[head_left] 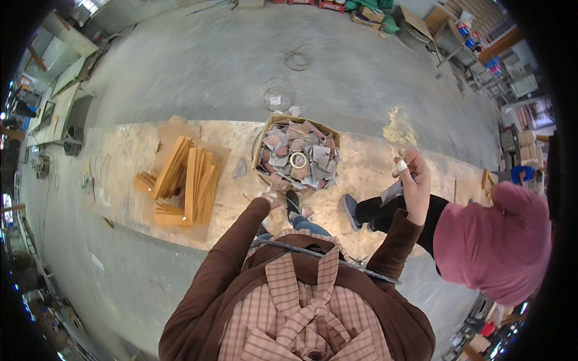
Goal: The person sands a wooden chair frame using a sanding block and a pneumatic sander. They rotate the frame to reach different sides and edges, then place the frame on a workbench.
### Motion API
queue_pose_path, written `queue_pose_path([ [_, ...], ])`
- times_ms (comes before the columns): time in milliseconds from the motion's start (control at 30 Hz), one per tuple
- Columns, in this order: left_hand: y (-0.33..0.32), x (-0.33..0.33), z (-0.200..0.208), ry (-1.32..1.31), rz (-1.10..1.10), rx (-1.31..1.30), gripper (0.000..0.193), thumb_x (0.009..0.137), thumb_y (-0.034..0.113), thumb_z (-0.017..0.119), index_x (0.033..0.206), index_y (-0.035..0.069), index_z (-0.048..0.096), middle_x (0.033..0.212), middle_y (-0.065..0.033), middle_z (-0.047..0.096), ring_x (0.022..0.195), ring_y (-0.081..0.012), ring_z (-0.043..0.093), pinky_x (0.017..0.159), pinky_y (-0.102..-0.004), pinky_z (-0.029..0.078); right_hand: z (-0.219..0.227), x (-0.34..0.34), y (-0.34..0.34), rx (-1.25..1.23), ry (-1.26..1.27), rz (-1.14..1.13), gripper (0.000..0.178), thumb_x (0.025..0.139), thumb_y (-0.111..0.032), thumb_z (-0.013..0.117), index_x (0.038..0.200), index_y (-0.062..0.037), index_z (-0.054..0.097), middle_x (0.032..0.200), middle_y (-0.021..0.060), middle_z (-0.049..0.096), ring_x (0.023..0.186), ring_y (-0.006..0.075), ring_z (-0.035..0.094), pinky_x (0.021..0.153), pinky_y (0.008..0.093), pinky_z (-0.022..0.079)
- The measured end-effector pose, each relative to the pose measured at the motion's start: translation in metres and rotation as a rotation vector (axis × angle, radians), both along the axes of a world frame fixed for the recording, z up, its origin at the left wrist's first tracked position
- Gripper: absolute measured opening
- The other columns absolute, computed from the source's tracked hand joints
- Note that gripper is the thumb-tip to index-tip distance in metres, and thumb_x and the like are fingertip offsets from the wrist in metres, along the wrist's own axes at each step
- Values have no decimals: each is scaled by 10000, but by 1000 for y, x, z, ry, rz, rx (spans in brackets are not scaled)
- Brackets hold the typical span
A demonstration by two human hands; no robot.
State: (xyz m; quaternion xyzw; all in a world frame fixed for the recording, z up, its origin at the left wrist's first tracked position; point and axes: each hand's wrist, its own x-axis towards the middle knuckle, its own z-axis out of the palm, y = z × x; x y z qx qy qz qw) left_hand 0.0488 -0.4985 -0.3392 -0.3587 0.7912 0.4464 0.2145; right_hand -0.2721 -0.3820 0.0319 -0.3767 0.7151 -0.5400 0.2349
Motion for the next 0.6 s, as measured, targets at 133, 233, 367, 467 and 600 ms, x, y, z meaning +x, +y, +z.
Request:
queue_pose_path([
  [133, 44, 76, -29, -254, 359, 81, 671, 782, 520, 576, 1259, 49, 534, 1303, -174, 518, 1211, -281, 496, 1012, -327, 386, -9, -16, -29, 50, -9, 122, 198, 899, -104, 557, 1062, 9, 556, 904, 46, 600, 784, 93, 548, 652, 232, 459],
  [233, 106, 148, -77, -383, 423, -254, 379, 787, 406, 557, 946, 88, 687, 1033, -143, 658, 1008, -280, 616, 839, -373, 496, -17, -14, -62, 145, 57, 231, 194, 864, -80, 559, 1028, 24, 562, 856, 34, 567, 731, 85, 522, 626, 230, 451],
  [367, 184, 196, -114, -508, 819, -102, 500, 805, 520, 513, 1165, 187, 609, 1230, -130, 575, 1194, -288, 487, 1006, -410, 356, -19, 36, -120, 26, 113, 538, 168, 830, -41, 541, 986, 17, 567, 793, 0, 536, 704, 78, 490, 640, 229, 418],
  [467, 219, 188, -78, -199, 1365, 46, 517, 781, 496, 572, 1157, 146, 628, 1228, -124, 588, 1190, -257, 512, 1036, -355, 360, -17, 93, -146, -46, -28, 832, 150, 830, -34, 547, 971, 16, 567, 804, -1, 544, 732, 79, 488, 676, 236, 415],
  [600, 236, 160, 9, 96, 1605, -192, 448, 812, 366, 635, 1151, 74, 610, 1017, -118, 667, 941, -221, 634, 849, -332, 489, -11, 180, -143, -77, -114, 1107, 174, 821, -19, 555, 990, 23, 558, 825, 19, 569, 780, 93, 532, 706, 245, 437],
])
